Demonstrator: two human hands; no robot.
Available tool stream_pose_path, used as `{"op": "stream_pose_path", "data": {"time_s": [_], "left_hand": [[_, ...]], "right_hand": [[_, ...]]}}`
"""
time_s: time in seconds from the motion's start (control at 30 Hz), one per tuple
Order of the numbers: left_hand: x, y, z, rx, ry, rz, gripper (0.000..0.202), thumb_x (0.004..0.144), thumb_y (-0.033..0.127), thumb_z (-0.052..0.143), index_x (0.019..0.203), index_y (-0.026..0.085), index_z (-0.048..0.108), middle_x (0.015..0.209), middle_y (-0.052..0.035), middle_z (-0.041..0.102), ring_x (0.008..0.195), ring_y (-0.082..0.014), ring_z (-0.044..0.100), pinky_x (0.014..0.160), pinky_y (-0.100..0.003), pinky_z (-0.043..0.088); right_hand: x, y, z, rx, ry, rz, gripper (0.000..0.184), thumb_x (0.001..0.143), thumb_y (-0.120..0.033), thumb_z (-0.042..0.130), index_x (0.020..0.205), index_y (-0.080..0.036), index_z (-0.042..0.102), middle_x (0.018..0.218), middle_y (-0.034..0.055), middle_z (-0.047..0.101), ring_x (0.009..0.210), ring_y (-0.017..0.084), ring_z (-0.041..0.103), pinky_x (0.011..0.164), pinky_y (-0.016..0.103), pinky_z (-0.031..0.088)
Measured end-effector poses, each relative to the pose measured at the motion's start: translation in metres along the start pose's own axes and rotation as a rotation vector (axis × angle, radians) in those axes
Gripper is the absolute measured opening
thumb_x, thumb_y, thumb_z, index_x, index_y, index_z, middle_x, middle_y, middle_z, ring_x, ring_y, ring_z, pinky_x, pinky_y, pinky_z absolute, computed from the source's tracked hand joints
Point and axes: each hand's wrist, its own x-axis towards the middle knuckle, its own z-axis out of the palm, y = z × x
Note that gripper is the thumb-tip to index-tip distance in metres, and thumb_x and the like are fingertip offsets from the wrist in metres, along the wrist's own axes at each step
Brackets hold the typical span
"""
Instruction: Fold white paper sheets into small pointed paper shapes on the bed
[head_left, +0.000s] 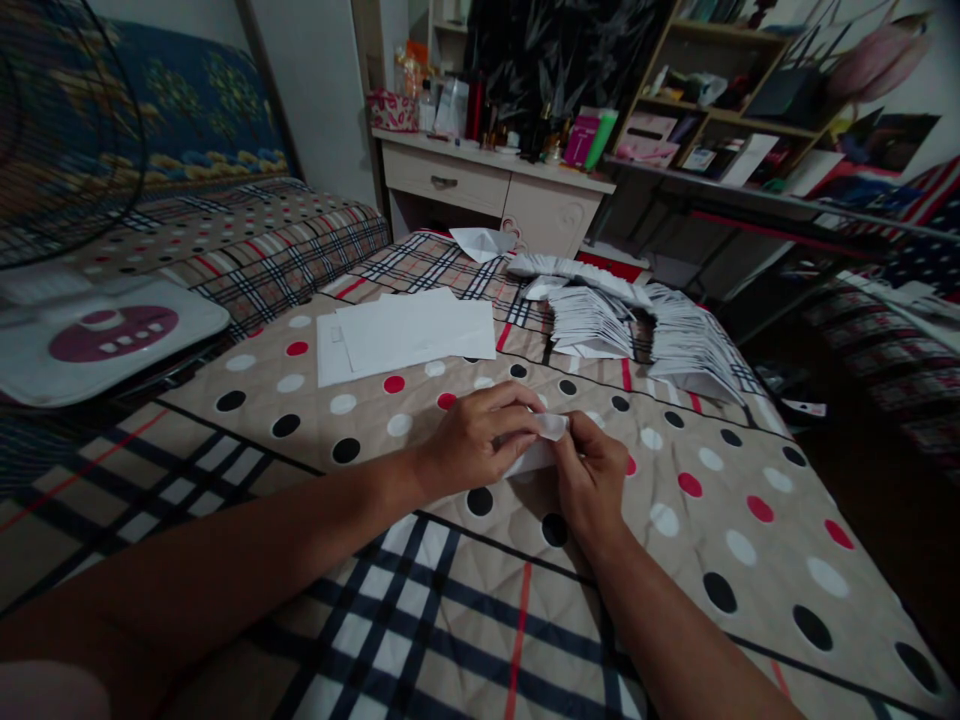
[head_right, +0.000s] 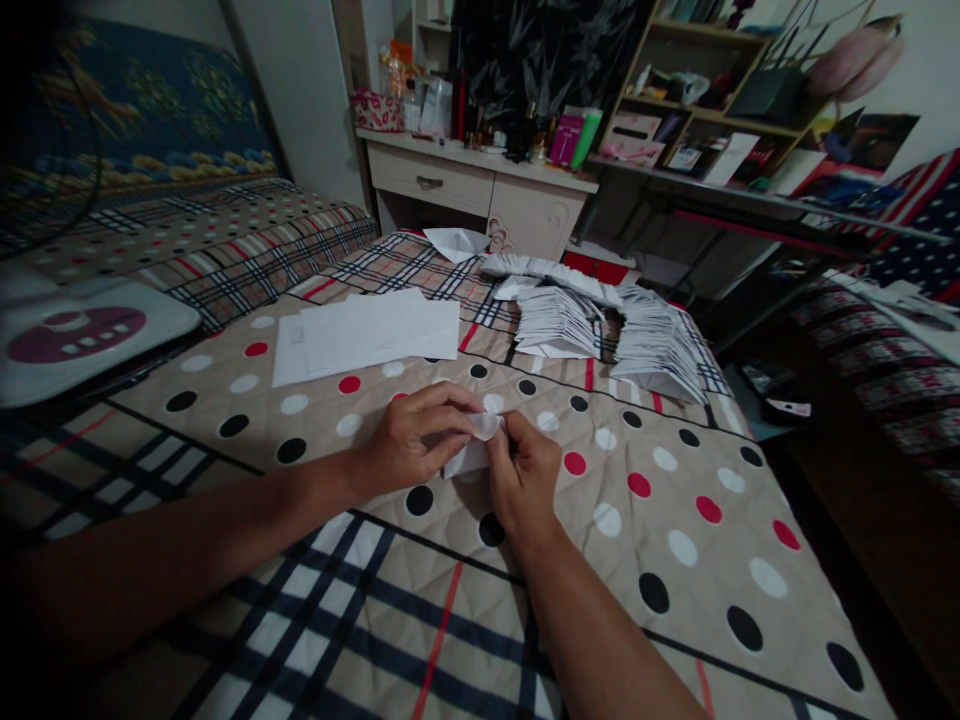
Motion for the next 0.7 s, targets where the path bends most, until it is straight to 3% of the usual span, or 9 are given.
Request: {"op": "stream_pose_path", "data": {"time_s": [0.13,0.27,0.4,0.53,0.7], "left_hand": [[0.0007,-0.0021,0.0025,-0.091,0.011,-0.045,0.011,0.090,0.024,0.060,0.087,0.015,0.065,0.095,-0.0089,0.066,0.091,-0.0158,0.064,0.081,-0.029,0.053],[0.0003,-0.0043,0.0041,-0.083,0.044,-0.189,0.008,0.083,0.021,0.068,0.084,0.016,0.064,0.080,-0.0025,0.068,0.076,-0.0131,0.064,0.072,-0.025,0.052],[-0.0006,-0.0048,0.0049,-0.087,0.035,-0.308,0.018,0.077,0.014,0.072,0.092,0.017,0.064,0.084,-0.0014,0.070,0.075,-0.0128,0.066,0.070,-0.023,0.054],[-0.0007,-0.0053,0.0043,-0.107,0.002,-0.315,0.017,0.077,0.020,0.075,0.092,0.016,0.067,0.085,-0.0021,0.072,0.075,-0.0131,0.067,0.070,-0.024,0.053],[0.0012,-0.0101,-0.0014,0.010,0.000,-0.194,0.010,0.078,0.024,0.075,0.081,0.018,0.067,0.076,0.0002,0.071,0.074,-0.0136,0.064,0.073,-0.028,0.048]], "right_hand": [[-0.0009,0.0009,-0.0012,0.017,-0.020,-0.030,0.030,0.093,-0.032,0.048,0.067,-0.019,0.053,0.057,-0.0044,0.042,0.052,0.010,0.038,0.051,0.025,0.029],[-0.0012,-0.0007,-0.0023,0.046,-0.023,-0.023,0.037,0.096,-0.037,0.040,0.065,-0.019,0.051,0.056,-0.0035,0.040,0.051,0.011,0.038,0.050,0.027,0.028],[-0.0008,-0.0053,-0.0025,0.031,-0.040,-0.048,0.030,0.093,-0.039,0.050,0.073,-0.019,0.060,0.060,-0.0022,0.052,0.055,0.012,0.046,0.052,0.026,0.034],[-0.0002,-0.0071,-0.0020,-0.016,0.002,-0.058,0.015,0.088,-0.030,0.061,0.078,-0.019,0.066,0.067,-0.0012,0.063,0.061,0.013,0.055,0.057,0.026,0.041],[0.0015,-0.0057,-0.0050,-0.046,0.016,-0.291,0.010,0.087,-0.017,0.061,0.084,-0.023,0.069,0.076,-0.0002,0.066,0.070,0.016,0.060,0.067,0.031,0.046]]}}
